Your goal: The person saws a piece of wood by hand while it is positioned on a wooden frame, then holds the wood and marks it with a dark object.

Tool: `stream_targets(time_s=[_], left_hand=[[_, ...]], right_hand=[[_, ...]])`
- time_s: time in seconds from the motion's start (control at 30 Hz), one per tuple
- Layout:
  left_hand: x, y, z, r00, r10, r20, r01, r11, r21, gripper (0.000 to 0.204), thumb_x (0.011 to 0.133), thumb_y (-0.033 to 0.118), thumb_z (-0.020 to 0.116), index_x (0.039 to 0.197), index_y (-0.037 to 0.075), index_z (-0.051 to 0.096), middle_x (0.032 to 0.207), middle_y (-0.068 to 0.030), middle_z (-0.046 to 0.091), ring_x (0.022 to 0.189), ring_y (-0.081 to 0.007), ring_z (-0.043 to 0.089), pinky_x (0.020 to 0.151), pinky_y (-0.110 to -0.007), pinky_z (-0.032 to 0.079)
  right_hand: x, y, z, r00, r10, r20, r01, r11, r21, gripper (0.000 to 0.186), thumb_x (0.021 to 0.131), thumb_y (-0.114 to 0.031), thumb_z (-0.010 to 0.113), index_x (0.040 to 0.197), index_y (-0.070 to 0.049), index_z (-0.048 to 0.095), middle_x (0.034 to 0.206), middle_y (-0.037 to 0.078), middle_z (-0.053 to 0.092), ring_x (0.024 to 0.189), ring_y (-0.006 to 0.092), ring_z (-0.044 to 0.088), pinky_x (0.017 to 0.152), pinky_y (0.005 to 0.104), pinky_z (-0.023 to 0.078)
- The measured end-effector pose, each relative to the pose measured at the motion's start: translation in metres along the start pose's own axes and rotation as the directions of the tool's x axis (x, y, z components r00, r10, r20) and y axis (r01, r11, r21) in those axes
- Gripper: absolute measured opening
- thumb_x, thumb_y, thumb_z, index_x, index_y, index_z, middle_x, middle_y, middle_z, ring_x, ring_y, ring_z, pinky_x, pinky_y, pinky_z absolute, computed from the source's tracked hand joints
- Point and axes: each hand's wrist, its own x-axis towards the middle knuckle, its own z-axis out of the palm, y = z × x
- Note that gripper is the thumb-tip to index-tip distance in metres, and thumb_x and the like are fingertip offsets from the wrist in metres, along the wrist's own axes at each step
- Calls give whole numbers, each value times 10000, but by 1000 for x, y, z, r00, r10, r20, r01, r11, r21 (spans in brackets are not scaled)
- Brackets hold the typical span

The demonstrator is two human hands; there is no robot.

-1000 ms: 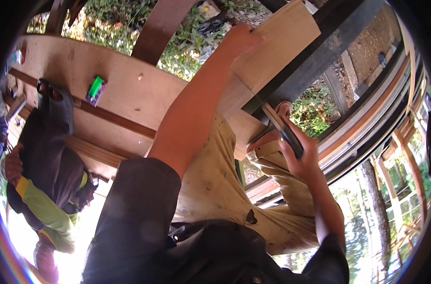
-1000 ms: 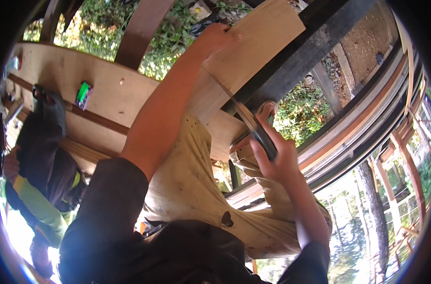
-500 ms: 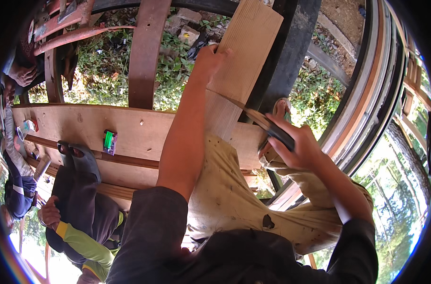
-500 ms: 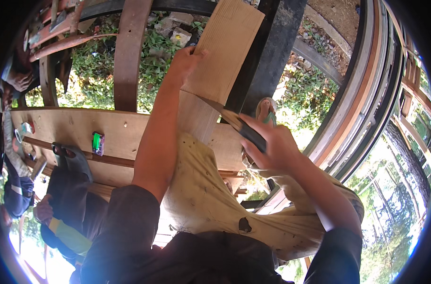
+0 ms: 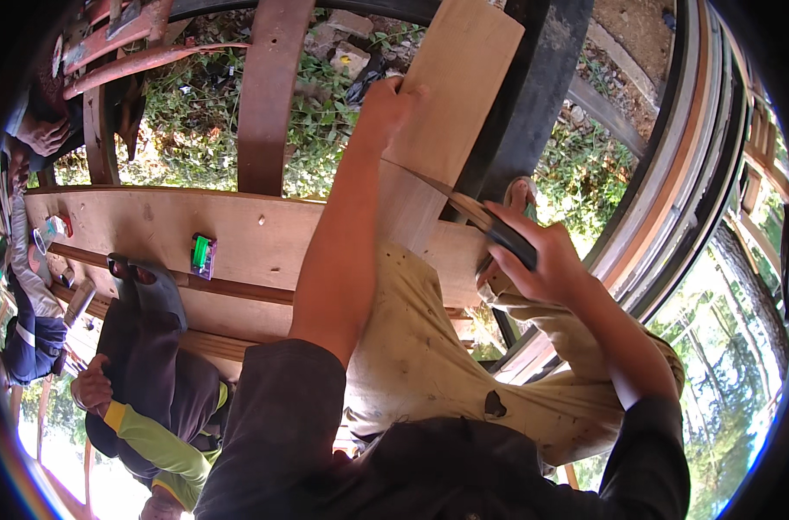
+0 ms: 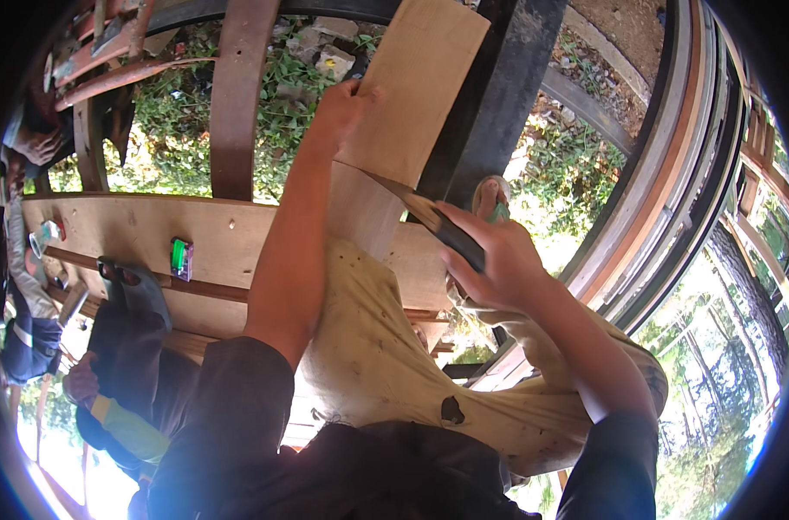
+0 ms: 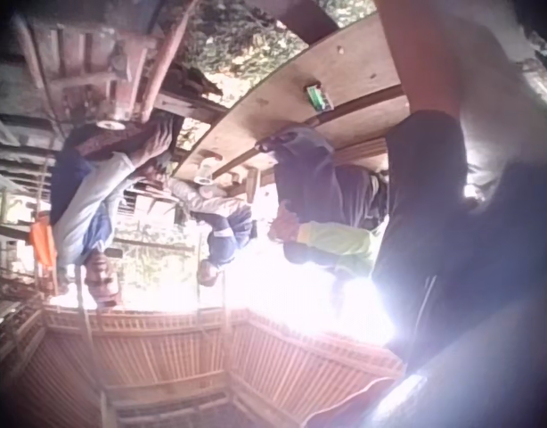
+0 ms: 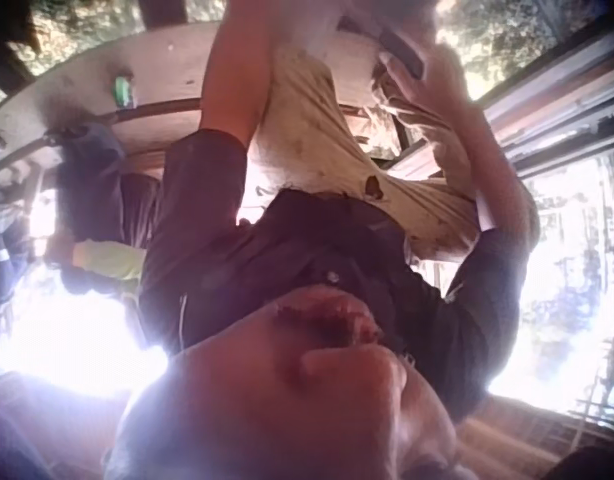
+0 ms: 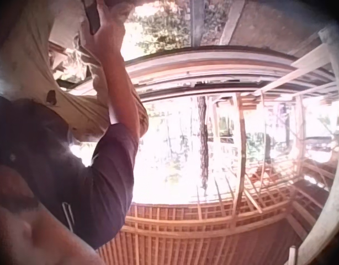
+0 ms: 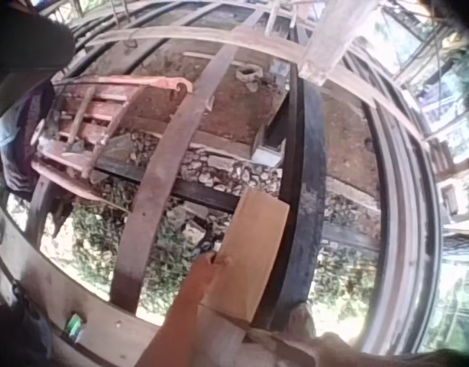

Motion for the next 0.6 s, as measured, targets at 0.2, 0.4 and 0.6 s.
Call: stream_targets(time_s=[0.2,0.4,0.6], left_hand=[[-6,12,-20,997,-51,-51,55,995,88,441,943,291,765,1192,-70,732,1006,-214,771,885,-270,737,803,-425,554],[4,4,5,999,26,-33,-23,995,94,448,944,299,764,1203,-65,731,983,-203,772,861,-260,733,784,-425,550],[3,-3,-10,997,24,-76,-15,992,123,444,944,291,761,1197,-73,729,1007,-197,779,874,-270,743,805,-421,558]], right_hand=[[-84,-29,-80,997,52,60,-48,997,-62,584,905,-207,704,1457,-50,596,889,129,782,717,323,778,724,383,632],[40,20,15,974,-220,-49,207,960,-187,564,925,-143,713,1463,-32,588,845,158,740,610,295,690,630,371,559],[-35,-14,-36,997,59,56,-59,998,3,631,894,-246,730,1487,-88,584,955,187,779,763,349,778,729,412,617]])
